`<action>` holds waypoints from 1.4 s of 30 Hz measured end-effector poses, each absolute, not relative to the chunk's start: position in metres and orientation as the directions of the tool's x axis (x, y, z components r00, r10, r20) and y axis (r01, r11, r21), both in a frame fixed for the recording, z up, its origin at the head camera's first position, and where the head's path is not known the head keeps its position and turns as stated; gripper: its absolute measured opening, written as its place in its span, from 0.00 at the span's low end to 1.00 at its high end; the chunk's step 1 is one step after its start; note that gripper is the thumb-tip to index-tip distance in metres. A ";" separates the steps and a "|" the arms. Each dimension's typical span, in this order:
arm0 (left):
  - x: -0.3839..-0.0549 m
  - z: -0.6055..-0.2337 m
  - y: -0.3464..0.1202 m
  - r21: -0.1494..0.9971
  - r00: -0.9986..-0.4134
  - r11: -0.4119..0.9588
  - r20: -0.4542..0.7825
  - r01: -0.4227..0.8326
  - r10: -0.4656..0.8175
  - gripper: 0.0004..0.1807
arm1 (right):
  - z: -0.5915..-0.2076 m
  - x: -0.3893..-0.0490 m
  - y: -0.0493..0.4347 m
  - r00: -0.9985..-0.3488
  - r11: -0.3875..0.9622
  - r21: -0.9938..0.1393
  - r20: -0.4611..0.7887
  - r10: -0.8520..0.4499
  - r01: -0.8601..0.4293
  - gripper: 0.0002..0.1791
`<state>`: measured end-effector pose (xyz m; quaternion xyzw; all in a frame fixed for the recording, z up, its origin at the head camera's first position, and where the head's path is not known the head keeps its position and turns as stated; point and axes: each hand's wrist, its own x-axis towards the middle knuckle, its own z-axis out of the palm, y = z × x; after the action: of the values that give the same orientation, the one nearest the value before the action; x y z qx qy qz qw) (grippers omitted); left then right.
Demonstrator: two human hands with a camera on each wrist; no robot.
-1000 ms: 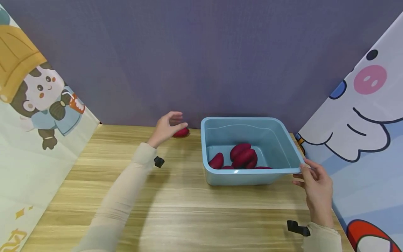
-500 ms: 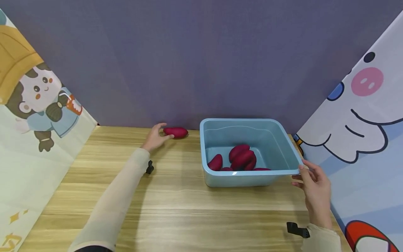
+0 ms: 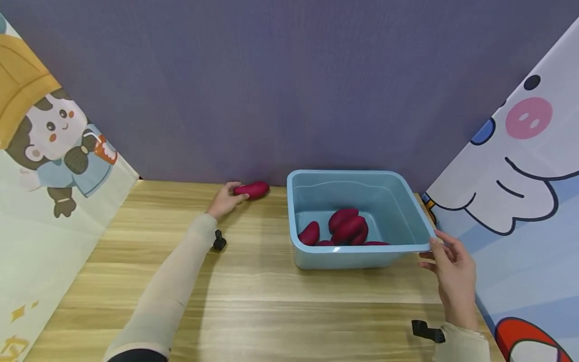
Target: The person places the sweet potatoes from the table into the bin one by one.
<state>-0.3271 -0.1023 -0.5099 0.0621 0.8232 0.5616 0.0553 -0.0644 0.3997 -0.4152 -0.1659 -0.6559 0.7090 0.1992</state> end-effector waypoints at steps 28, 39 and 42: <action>-0.276 -0.470 -0.118 0.961 -0.971 -0.203 -0.151 -0.188 0.187 0.34 | -0.414 -0.062 0.399 -0.866 -0.073 -0.994 0.033 0.498 -0.080 0.22; -0.238 -0.421 -0.127 0.970 -0.963 -0.202 -0.082 -0.137 0.256 0.28 | -0.413 -0.063 0.398 -0.849 -0.064 -0.996 0.016 0.528 -0.058 0.22; -0.232 -0.407 -0.125 0.966 -0.958 -0.230 -0.047 -0.115 0.282 0.29 | -0.414 -0.062 0.398 -0.848 -0.076 -0.995 0.008 0.529 -0.057 0.21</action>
<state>-0.2317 -0.1247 -0.4073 0.0687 0.6075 0.7811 0.1268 -0.0623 0.3978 -0.4135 -0.1822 -0.6477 0.7104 0.2063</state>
